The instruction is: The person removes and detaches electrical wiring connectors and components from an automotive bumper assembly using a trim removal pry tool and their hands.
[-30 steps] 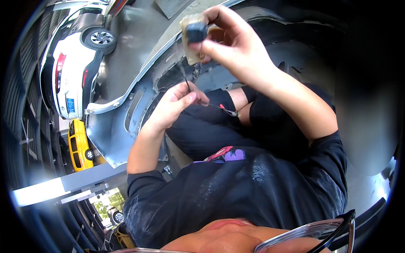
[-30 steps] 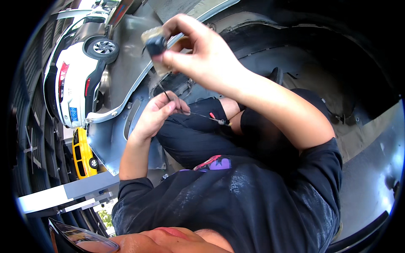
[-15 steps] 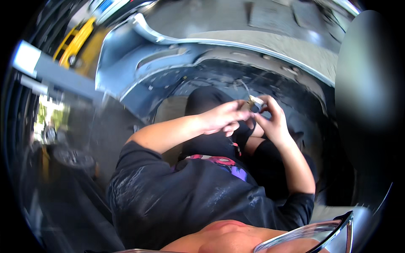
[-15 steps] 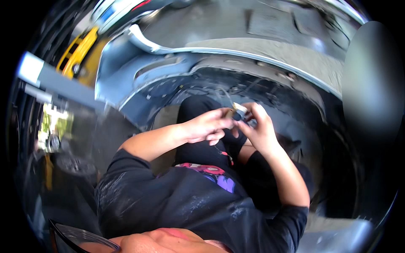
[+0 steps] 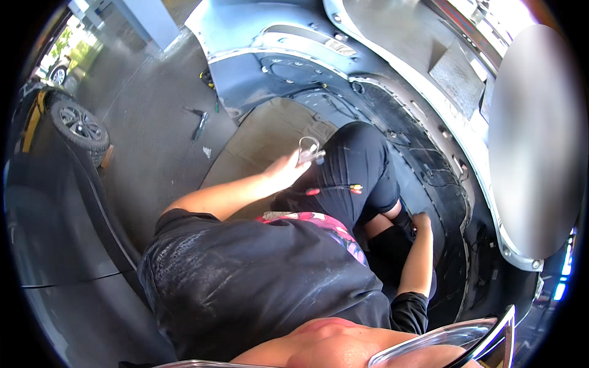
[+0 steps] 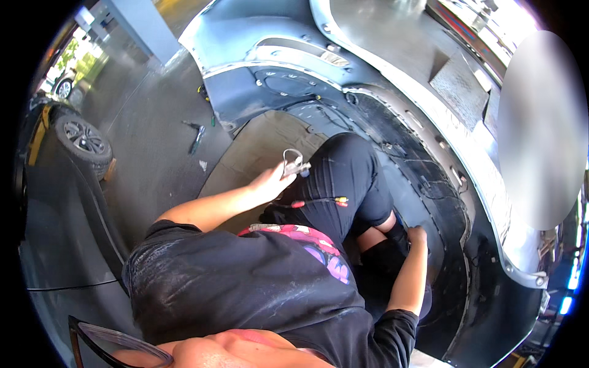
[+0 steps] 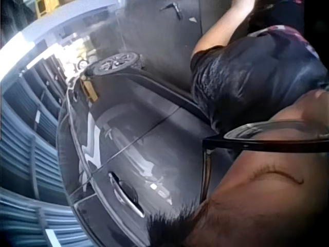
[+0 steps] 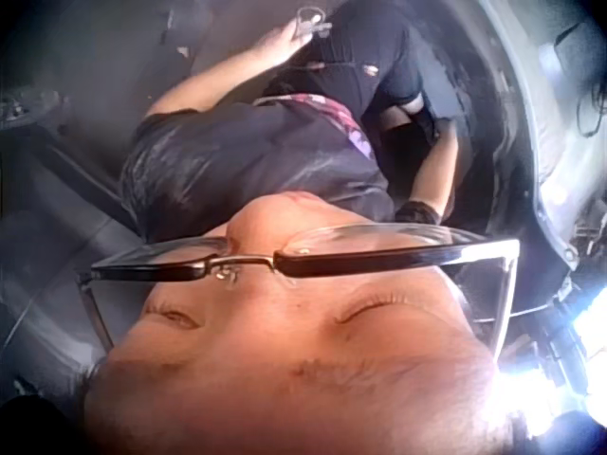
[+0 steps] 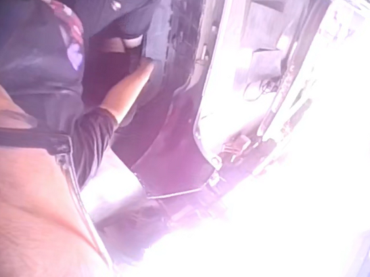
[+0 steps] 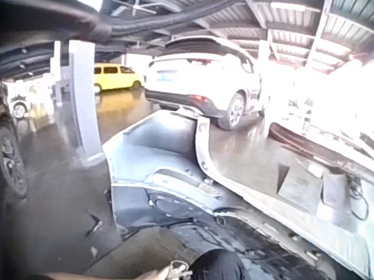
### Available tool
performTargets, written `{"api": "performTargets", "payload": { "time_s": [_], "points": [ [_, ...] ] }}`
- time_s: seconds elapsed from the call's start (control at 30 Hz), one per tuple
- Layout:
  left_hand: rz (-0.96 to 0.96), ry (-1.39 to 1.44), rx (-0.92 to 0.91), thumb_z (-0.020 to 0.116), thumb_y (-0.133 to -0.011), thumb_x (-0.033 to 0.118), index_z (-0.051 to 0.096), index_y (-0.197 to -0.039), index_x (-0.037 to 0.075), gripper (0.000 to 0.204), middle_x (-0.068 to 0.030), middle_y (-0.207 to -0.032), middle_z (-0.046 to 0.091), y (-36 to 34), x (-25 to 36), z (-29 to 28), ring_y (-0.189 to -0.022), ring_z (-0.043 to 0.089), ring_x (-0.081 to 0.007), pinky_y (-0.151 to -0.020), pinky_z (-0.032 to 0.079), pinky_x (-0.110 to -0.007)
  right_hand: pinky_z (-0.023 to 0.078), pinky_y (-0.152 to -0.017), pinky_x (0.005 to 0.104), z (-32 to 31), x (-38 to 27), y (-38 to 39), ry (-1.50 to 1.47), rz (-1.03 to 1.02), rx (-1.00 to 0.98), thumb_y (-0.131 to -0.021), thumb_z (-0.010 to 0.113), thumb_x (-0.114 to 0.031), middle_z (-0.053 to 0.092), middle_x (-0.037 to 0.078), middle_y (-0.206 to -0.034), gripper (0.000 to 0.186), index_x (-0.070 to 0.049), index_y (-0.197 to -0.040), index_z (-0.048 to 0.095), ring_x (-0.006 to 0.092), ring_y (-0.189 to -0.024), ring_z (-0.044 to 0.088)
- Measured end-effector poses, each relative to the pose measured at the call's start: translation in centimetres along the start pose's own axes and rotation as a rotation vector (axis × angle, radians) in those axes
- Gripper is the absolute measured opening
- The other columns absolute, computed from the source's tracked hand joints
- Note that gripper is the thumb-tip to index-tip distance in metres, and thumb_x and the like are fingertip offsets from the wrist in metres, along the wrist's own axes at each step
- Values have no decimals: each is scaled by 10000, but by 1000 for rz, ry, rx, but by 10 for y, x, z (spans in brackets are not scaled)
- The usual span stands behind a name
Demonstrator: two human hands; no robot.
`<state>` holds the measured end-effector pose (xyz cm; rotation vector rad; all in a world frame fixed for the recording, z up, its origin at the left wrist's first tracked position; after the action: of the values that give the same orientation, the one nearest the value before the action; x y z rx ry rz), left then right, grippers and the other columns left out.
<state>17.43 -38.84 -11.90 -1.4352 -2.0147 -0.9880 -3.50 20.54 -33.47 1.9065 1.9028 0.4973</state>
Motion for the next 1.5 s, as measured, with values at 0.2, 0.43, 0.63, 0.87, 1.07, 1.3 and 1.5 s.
{"api": "performTargets", "payload": {
  "time_s": [0.2,0.43,0.63,0.87,1.07,1.3,1.5],
  "points": [
    [-470,911,-404,534,-1114,447,449,-1236,156,327,-95,-807,686,12,-115,54,-454,375,-62,-382,271,-254,572,-948,512,54,120,0,183,257,-322,-905,609,-261,775,274,-1052,395,51,-1078,780,422,-1088,743],
    [-776,448,-927,527,-1090,591,631,-904,218,430,90,-627,371,86,-204,49,-443,240,-55,-456,201,-270,571,-933,519,56,75,50,-118,384,-400,-898,627,-226,789,242,-1048,363,48,-1072,789,412,-1052,752],
    [-687,290,-1241,473,-1116,570,637,-926,217,433,48,-660,515,87,-202,30,-411,253,-24,-414,205,-240,570,-920,524,55,124,77,-252,528,-338,-892,642,-196,801,215,-1044,337,46,-1067,798,404,-1022,761],
    [-859,881,-908,537,-1079,456,605,-1037,116,349,114,-518,308,59,-253,-83,-380,230,-28,-376,189,-219,502,-1050,529,21,31,104,-209,359,-356,-973,548,-300,742,215,-1293,483,37,-1254,750,389,-1201,696],
    [-498,1031,180,603,-1083,475,584,-929,153,357,80,-589,393,-2,-330,-211,-423,308,-56,-391,249,-263,497,-1057,526,10,15,105,-169,309,-345,-977,542,-304,736,216,-1306,489,39,-1261,745,388,-1220,687],
    [-342,655,562,592,-1098,415,642,-1070,103,318,-18,-721,677,-33,-335,-257,-423,496,-83,-392,366,-251,491,-1067,524,19,32,107,-132,325,-348,-983,534,-309,729,217,-1322,496,40,-1269,740,388,-1242,676],
    [-260,497,655,620,-1091,351,648,-1104,79,273,-64,-809,747,-29,-343,-263,-483,587,-100,-411,416,-260,486,-1075,521,23,27,102,-119,306,-360,-988,527,-313,723,218,-1335,502,41,-1276,735,387,-1260,667]
  ]
}}
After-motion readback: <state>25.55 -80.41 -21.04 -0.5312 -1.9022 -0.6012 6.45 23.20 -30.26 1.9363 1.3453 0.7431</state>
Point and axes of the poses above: each hand's wrist, its own y-axis away from the middle knuckle, its own z-axis out of the palm, x = y × z, the point moved 7 cm from there along -y, towards the middle knuckle
